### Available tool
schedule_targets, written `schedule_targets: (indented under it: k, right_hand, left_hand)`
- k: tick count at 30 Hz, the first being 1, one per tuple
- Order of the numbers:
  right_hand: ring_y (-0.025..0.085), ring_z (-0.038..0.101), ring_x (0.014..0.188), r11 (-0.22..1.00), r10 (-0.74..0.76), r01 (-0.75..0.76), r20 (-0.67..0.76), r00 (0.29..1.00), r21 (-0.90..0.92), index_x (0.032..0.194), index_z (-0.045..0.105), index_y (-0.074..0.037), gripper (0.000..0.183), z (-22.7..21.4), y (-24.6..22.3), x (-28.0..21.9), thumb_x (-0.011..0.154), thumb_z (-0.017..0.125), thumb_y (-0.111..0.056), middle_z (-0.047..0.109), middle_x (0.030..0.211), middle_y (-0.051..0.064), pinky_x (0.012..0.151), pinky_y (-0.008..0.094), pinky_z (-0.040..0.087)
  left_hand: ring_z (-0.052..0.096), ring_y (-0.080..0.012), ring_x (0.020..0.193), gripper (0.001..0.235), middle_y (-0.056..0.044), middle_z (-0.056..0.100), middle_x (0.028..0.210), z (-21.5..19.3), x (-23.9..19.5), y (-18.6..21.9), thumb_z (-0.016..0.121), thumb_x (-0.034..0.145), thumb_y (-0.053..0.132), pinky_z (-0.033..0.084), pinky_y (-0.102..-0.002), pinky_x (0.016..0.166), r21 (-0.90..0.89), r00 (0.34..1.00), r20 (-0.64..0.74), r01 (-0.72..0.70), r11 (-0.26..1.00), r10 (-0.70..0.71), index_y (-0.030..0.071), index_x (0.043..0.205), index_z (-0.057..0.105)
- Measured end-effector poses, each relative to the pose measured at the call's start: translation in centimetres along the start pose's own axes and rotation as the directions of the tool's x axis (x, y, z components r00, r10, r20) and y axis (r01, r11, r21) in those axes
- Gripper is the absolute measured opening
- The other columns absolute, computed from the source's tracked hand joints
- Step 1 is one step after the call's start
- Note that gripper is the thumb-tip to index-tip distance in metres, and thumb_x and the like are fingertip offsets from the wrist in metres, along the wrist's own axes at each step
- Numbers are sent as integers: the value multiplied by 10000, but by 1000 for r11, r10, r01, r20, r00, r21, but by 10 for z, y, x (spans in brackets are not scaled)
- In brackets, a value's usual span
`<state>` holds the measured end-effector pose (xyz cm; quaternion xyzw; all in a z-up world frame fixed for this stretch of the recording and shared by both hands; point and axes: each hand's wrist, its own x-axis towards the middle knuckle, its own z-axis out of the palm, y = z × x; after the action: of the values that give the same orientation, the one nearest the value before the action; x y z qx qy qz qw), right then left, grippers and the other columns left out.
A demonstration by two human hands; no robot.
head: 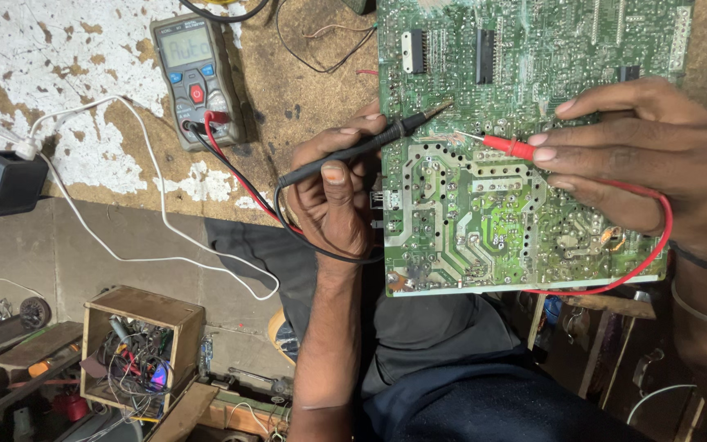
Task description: The person is repairing a circuit board. They use a soldering iron to work on the board, then use a multimeter to test various points on the circuitry.
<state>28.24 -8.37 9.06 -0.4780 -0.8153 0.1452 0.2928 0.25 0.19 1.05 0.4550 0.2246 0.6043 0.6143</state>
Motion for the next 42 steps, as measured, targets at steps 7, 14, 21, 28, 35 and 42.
schedule_targets:
  k: [7,14,21,28,35,42]
  right_hand:
    - [298,681,1128,999,27,-28,-19,999,-37,1007,742,-5,199,-2,-14,12,827,763,-87,745,1039,167,1005,409,561]
    - [293,679,1131,999,36,-37,-12,999,-28,1036,734,-1,232,1,-10,11,823,779,-80,736,1060,163,951,362,590]
    - [246,696,1071,997,19,-10,-112,994,81,1031,723,18,211,12,8,2,837,789,-29,715,1077,196,866,292,601]
    - [139,747,840,953,234,-211,-88,968,218,1035,729,30,205,16,14,-6,860,808,-42,741,1110,187,779,242,561]
    - [313,735,1019,999,-6,11,-134,991,33,960,735,1,146,0,-14,17,848,789,-76,745,1004,137,950,417,603]
    - [304,737,1013,998,-65,68,-192,979,9,1023,755,-1,212,4,6,0,836,818,-77,769,1001,136,871,375,626]
  left_hand:
    - [655,-207,1185,361,-189,709,1143,-3,-3,-2,603,1152,369,476,-239,878,-46,1000,-5,28,999,-28,17,1225,572]
    - [653,-216,1173,370,-189,712,1129,-4,-4,-4,604,1149,375,477,-245,888,-54,1000,-20,23,998,-24,15,1227,562]
    - [648,-212,1172,353,-182,710,1120,-3,-4,-4,593,1160,364,472,-244,895,-71,1000,-13,19,997,-20,19,1222,556]
    - [638,-224,1215,334,-178,703,1127,-2,-2,-4,587,1161,344,459,-234,875,-112,1000,-3,30,993,-30,18,1224,557]
    - [675,-235,1135,334,-184,700,1094,0,-4,-3,600,1138,348,543,-330,1078,-52,999,-39,18,999,-20,29,1229,565]
    - [573,-116,804,355,-202,700,1098,-9,-3,-14,613,1132,364,476,-228,776,-76,998,-66,11,997,-16,33,1247,557]
